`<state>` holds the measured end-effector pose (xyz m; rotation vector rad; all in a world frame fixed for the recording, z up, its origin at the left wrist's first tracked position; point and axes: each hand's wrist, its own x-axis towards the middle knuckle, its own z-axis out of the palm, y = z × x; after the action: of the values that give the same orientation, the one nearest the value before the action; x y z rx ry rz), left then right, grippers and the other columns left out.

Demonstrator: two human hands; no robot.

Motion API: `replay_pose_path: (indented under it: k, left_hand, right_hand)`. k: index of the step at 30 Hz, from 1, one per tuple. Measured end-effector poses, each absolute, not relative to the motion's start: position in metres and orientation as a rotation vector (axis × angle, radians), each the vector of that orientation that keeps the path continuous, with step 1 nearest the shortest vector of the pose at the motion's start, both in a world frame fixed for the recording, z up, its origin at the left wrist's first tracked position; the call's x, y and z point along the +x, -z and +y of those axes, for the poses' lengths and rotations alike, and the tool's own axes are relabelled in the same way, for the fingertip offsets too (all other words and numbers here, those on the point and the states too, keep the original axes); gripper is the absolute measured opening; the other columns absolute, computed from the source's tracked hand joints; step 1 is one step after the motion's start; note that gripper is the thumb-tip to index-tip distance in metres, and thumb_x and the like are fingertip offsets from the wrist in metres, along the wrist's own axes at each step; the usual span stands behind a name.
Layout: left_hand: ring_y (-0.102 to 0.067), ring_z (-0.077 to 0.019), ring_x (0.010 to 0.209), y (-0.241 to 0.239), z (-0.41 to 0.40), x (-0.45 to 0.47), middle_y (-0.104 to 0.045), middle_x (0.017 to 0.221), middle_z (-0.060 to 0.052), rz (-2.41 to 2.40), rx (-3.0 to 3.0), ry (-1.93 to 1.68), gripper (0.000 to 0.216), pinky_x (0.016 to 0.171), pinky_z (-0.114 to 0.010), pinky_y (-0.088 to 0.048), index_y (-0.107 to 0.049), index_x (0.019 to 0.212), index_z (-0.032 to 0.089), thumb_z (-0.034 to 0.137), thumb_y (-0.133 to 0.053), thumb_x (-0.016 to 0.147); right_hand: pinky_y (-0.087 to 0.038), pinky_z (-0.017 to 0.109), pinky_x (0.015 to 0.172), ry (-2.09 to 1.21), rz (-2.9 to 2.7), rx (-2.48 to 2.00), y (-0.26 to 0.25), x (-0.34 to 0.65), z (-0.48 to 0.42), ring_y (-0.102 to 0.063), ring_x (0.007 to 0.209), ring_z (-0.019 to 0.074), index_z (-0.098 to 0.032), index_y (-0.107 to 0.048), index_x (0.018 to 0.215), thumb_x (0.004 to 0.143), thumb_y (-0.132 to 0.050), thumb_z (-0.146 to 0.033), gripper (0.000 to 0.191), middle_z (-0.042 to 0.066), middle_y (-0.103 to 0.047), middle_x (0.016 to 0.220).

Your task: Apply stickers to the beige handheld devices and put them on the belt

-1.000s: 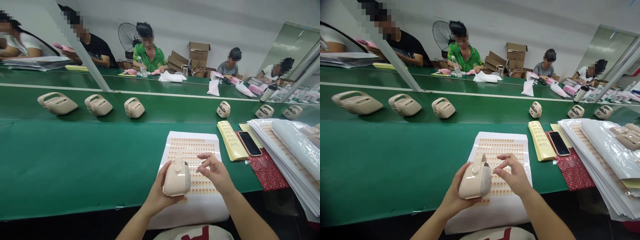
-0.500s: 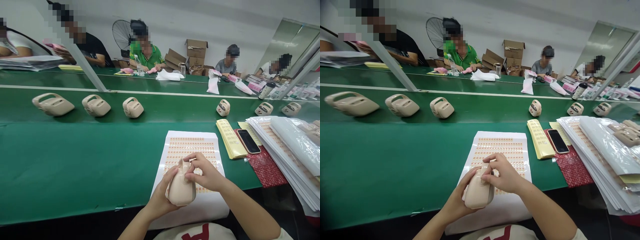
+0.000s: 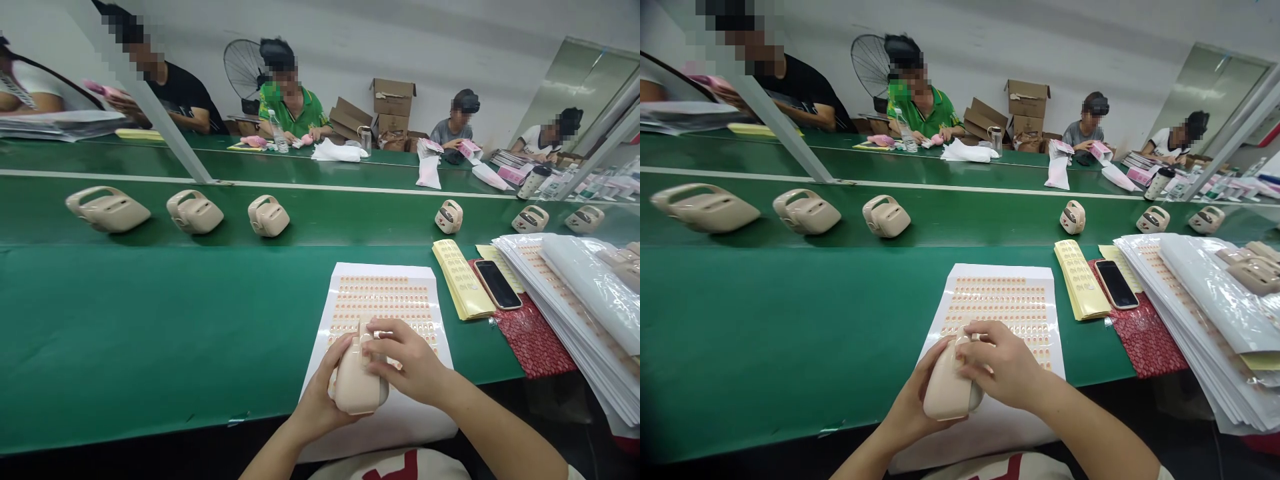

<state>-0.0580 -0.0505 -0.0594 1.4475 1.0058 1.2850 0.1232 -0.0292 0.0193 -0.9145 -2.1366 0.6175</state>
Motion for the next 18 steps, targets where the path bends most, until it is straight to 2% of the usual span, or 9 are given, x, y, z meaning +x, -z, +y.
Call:
replay_pose_path:
  k: [5,9,11,13,18]
  left_hand:
    - [-0.043,-0.0358,0.117,0.049,-0.057,-0.050,-0.049,0.127,-0.008,1.043,1.322,-1.355,0.084,0.099,-0.054,-0.031,-0.053,0.117,0.031,0.020,-0.083,0.040]
    - [-0.043,-0.0382,0.117,0.042,-0.057,-0.050,-0.051,0.125,-0.009,1.004,1.283,-1.381,0.086,0.099,-0.057,-0.029,-0.055,0.115,0.032,0.013,-0.083,0.036]
    - [-0.045,-0.0389,0.116,0.041,-0.056,-0.052,-0.053,0.124,-0.009,0.949,1.345,-1.344,0.087,0.098,-0.059,-0.029,-0.056,0.114,0.033,0.007,-0.082,0.035]
    - [-0.046,-0.0387,0.114,0.040,-0.055,-0.053,-0.054,0.123,-0.008,0.901,1.414,-1.334,0.087,0.097,-0.058,-0.031,-0.056,0.114,0.034,0.004,-0.080,0.036]
    - [-0.047,-0.0359,0.115,0.047,-0.053,-0.054,-0.052,0.125,-0.008,0.874,1.600,-1.385,0.088,0.095,-0.054,-0.036,-0.051,0.119,0.036,0.005,-0.078,0.042]
  right_hand:
    - [-0.045,0.039,0.094,-0.617,-2.246,-0.944,-0.014,0.129,-0.031,-0.043,0.121,0.0228,-0.025,-0.051,0.122,0.086,-0.047,-0.030,0.037,0.012,-0.044,0.130]
    - [-0.036,0.044,0.101,-0.847,-2.136,-1.013,-0.011,0.132,-0.023,-0.031,0.129,0.0247,-0.030,-0.032,0.134,0.076,-0.062,-0.035,0.066,0.009,-0.033,0.140]
    - [-0.032,0.045,0.103,-0.984,-2.060,-0.980,-0.011,0.130,-0.019,-0.026,0.131,0.0255,-0.029,-0.031,0.135,0.071,-0.066,-0.038,0.074,0.009,-0.029,0.142]
    - [-0.030,0.044,0.104,-1.122,-1.968,-0.910,-0.010,0.126,-0.017,-0.027,0.131,0.0245,-0.026,-0.034,0.132,0.071,-0.064,-0.042,0.070,0.009,-0.032,0.140]
    - [-0.038,0.038,0.097,-1.309,-1.717,-0.832,-0.004,0.112,-0.021,-0.042,0.117,0.0219,-0.022,-0.042,0.121,0.073,-0.055,-0.045,0.054,0.010,-0.041,0.126]
